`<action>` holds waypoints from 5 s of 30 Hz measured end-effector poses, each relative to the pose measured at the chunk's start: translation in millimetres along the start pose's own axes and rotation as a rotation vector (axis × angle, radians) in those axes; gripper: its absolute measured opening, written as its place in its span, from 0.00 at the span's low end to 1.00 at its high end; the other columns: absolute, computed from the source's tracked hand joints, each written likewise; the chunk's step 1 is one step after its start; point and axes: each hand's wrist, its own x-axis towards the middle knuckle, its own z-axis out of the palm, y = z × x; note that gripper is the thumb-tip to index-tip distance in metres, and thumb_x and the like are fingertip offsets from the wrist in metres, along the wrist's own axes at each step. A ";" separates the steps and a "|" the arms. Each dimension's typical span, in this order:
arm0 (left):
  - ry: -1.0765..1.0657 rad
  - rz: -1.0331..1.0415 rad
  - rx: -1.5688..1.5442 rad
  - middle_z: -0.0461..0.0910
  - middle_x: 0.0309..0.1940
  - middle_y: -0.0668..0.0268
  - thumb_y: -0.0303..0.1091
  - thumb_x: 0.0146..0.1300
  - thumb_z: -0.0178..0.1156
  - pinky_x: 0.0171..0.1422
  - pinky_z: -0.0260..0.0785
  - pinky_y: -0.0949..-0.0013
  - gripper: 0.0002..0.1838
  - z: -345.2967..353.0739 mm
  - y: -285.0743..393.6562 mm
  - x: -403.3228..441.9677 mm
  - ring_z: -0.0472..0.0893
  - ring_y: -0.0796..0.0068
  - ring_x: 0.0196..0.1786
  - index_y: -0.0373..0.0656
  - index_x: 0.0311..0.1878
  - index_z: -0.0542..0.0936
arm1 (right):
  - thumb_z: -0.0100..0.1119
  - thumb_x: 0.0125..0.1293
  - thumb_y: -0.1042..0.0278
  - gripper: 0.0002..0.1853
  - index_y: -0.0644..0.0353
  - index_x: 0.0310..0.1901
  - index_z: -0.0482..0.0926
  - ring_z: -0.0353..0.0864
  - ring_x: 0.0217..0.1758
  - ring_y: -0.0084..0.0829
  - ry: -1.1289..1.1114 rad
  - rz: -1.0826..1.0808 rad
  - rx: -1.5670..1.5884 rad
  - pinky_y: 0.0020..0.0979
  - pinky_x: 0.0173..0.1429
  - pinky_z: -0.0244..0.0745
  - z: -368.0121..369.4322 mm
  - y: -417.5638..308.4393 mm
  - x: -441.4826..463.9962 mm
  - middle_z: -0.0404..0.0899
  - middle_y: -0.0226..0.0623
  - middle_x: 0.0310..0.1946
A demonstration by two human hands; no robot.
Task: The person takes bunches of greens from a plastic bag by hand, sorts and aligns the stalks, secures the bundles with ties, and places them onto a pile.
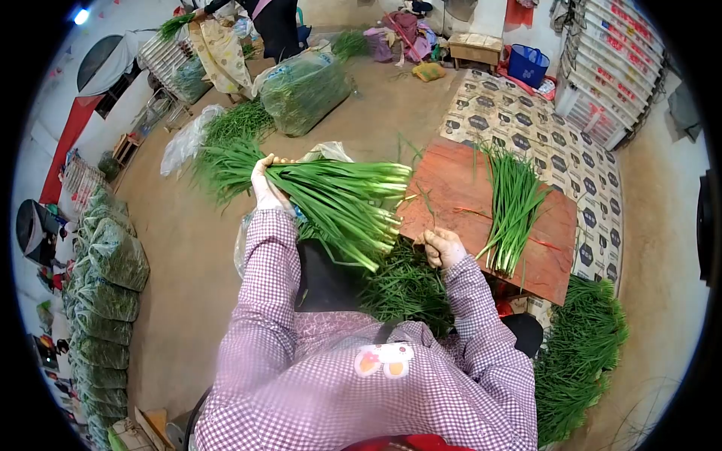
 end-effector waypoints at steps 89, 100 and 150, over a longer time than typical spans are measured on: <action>-0.430 0.018 -0.336 0.73 0.24 0.68 0.27 0.55 0.56 0.48 0.69 0.68 0.07 -23.5 -43.2 -15.3 0.74 0.74 0.31 0.41 0.38 0.74 | 0.64 0.63 0.62 0.26 0.62 0.60 0.70 0.74 0.58 0.32 -0.136 -0.293 -0.357 0.33 0.63 0.68 77.7 -6.8 -0.6 0.76 0.38 0.56; -0.459 -0.004 -0.327 0.73 0.24 0.69 0.28 0.54 0.57 0.50 0.70 0.63 0.08 -26.6 -31.4 -10.2 0.74 0.73 0.32 0.42 0.38 0.75 | 0.51 0.70 0.61 0.11 0.61 0.38 0.75 0.76 0.30 0.28 0.249 -0.086 0.021 0.31 0.34 0.74 28.6 46.5 8.7 0.76 0.33 0.28; -0.229 0.041 -0.141 0.73 0.25 0.66 0.25 0.53 0.56 0.50 0.71 0.64 0.09 -7.9 -46.3 -19.0 0.74 0.70 0.30 0.42 0.39 0.72 | 0.55 0.67 0.65 0.13 0.70 0.41 0.80 0.79 0.31 0.25 0.565 -0.355 -0.752 0.26 0.35 0.71 -7.8 86.6 0.6 0.79 0.36 0.27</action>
